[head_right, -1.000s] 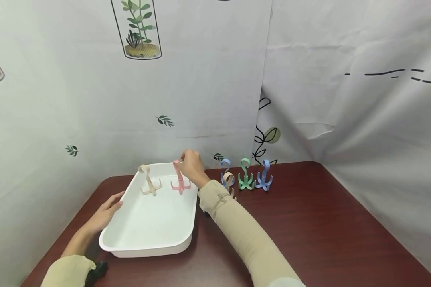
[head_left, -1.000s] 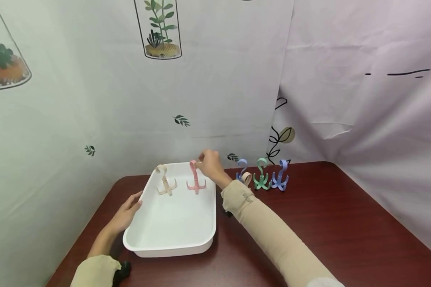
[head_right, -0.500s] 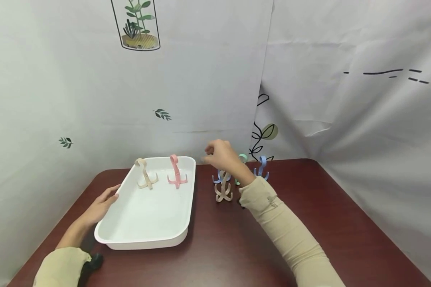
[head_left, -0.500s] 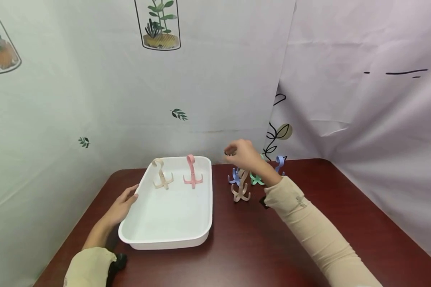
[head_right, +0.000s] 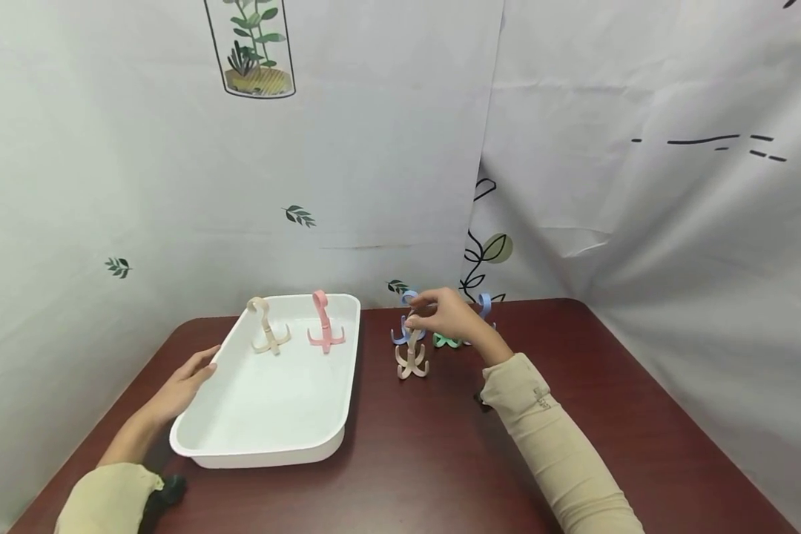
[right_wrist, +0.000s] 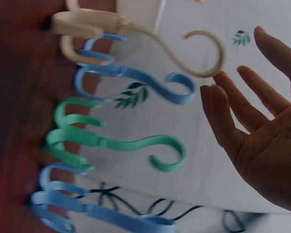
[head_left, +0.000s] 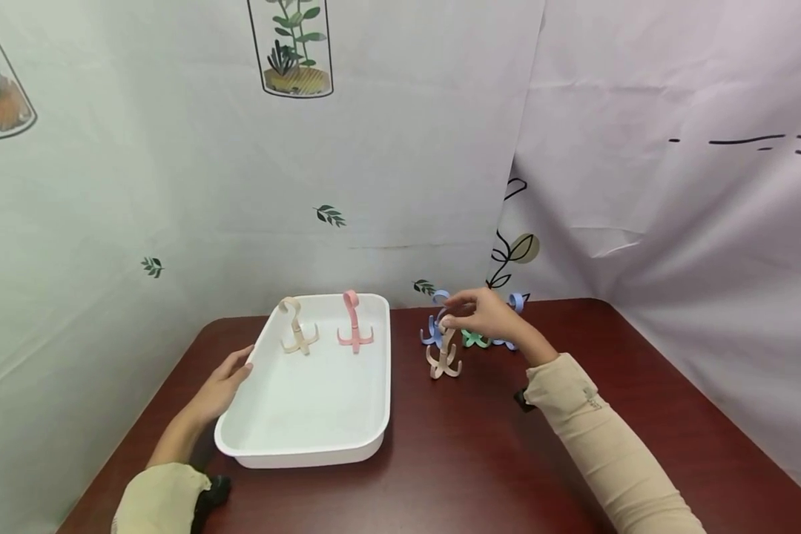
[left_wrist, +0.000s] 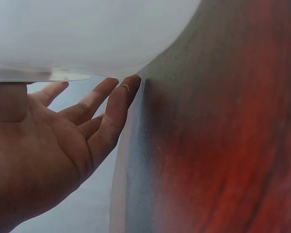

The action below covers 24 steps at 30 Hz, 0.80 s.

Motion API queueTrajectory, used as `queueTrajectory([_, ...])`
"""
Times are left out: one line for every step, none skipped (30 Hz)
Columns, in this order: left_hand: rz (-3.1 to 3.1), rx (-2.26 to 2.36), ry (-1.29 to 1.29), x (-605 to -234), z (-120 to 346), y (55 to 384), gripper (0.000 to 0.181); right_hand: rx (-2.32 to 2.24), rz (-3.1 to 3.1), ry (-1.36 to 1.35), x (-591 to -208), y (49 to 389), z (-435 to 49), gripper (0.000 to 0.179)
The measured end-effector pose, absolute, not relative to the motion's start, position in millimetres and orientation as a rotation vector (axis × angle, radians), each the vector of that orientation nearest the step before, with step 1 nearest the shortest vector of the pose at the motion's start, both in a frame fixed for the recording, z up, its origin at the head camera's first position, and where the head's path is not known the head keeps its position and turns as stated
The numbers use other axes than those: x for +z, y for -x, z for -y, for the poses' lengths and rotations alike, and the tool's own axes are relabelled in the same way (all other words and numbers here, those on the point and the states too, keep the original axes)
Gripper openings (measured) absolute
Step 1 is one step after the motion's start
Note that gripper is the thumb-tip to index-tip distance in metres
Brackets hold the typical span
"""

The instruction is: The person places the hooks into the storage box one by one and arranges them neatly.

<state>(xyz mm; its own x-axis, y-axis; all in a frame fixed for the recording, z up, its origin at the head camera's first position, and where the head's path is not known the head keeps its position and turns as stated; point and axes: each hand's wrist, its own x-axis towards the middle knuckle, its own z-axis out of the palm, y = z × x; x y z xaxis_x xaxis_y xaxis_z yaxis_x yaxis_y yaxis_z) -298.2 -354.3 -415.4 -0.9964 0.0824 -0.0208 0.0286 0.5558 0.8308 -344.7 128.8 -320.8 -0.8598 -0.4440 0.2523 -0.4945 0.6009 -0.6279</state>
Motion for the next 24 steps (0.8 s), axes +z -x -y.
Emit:
queueTrajectory([-2.72, 1.449, -0.093, -416.1, 354.9, 297.9, 0.061, 1.138, 2.741, -0.81, -325.0, 346.4, -130.0, 0.038])
queueTrajectory([-2.719, 1.452, -0.092, -416.9, 355.5, 297.6, 0.061, 1.168, 2.732, -0.819, -328.5, 347.6, -130.9, 0.037])
queueTrajectory([-2.719, 1.455, -0.092, -417.9, 356.1, 297.2, 0.061, 1.199, 2.723, -0.827, -331.7, 348.9, -131.6, 0.035])
queueTrajectory([-2.718, 1.461, -0.094, -419.0, 356.6, 296.9, 0.061, 1.221, 2.717, -0.833, -334.7, 350.3, -132.3, 0.034])
queueTrajectory([-2.717, 1.465, -0.095, -420.2, 357.1, 296.7, 0.061, 1.25, 2.713, -0.832, -337.3, 351.7, -132.7, 0.032])
queueTrajectory([-2.714, 1.473, -0.098, -421.2, 357.5, 296.6, 0.061, 1.28, 2.711, -0.829, -339.6, 353.0, -133.0, 0.03])
queueTrajectory([-2.713, 1.477, -0.098, -422.3, 357.8, 296.3, 0.06, 1.302, 2.713, -0.824, -341.6, 354.2, -133.4, 0.029])
queueTrajectory([-2.711, 1.484, -0.099, -423.4, 358.1, 296.2, 0.06, 1.316, 2.715, -0.822, -343.0, 355.0, -134.1, 0.028])
queueTrajectory([-2.71, 1.487, -0.098, -424.2, 358.3, 296.1, 0.06, 1.321, 2.719, -0.821, -344.4, 356.0, -134.7, 0.027])
queueTrajectory([-2.708, 1.491, -0.097, -424.9, 358.4, 296.2, 0.06, 1.321, 2.727, -0.809, -345.6, 357.1, -135.4, 0.026])
queueTrajectory([-2.706, 1.493, -0.099, -425.3, 358.3, 296.3, 0.06, 1.32, 2.735, -0.796, -346.0, 357.6, -136.2, 0.024])
queueTrajectory([-2.703, 1.497, -0.099, -425.5, 358.2, 296.4, 0.06, 1.316, 2.741, -0.793, -345.9, 357.6, -136.9, 0.023])
queueTrajectory([-2.701, 1.499, -0.099, -425.5, 357.9, 296.7, 0.06, 1.306, 2.745, -0.793, -345.3, 357.5, -137.5, 0.023])
queueTrajectory([-2.7, 1.5, -0.1, -425.3, 357.7, 297.2, 0.06, 1.296, 2.747, -0.793, -344.1, 357.0, -138.0, 0.022])
queueTrajectory([-2.698, 1.501, -0.101, -425.0, 357.5, 297.6, 0.06, 1.292, 2.748, -0.791, -342.0, 355.8, -138.2, 0.021])
queueTrajectory([-2.696, 1.502, -0.103, -424.7, 357.4, 298.1, 0.06, 1.284, 2.747, -0.786, -338.9, 354.2, -138.0, 0.02])
queueTrajectory([-2.696, 1.5, -0.103, -424.2, 357.3, 298.6, 0.06, 1.278, 2.743, -0.791, -334.8, 352.1, -137.4, 0.02])
queueTrajectory([-2.698, 1.499, -0.104, -423.6, 357.3, 299.1, 0.061, 1.275, 2.735, -0.797, -330.3, 350.0, -136.3, 0.02])
queueTrajectory([-2.698, 1.498, -0.106, -423.0, 357.4, 299.7, 0.06, 1.262, 2.726, -0.8, -325.0, 347.6, -134.9, 0.021])
queueTrajectory([-2.699, 1.495, -0.106, -422.4, 357.4, 300.1, 0.06, 1.26, 2.717, -0.797, -319.0, 344.9, -133.2, 0.021])
queueTrajectory([-2.702, 1.492, -0.108, -421.9, 357.6, 300.4, 0.06, 1.259, 2.71, -0.794, -312.4, 342.2, -131.0, 0.022])
queueTrajectory([-2.705, 1.487, -0.108, -421.2, 357.6, 300.6, 0.061, 1.252, 2.7, -0.794, -305.6, 339.6, -128.2, 0.022])
queueTrajectory([-2.708, 1.483, -0.109, -420.5, 357.6, 300.8, 0.061, 1.253, 2.693, -0.793, -298.9, 337.4, -125.1, 0.023])
queueTrajectory([-2.711, 1.48, -0.113, -419.9, 357.8, 301.0, 0.061, 1.252, 2.689, -0.788, -291.7, 334.7, -121.3, 0.024])
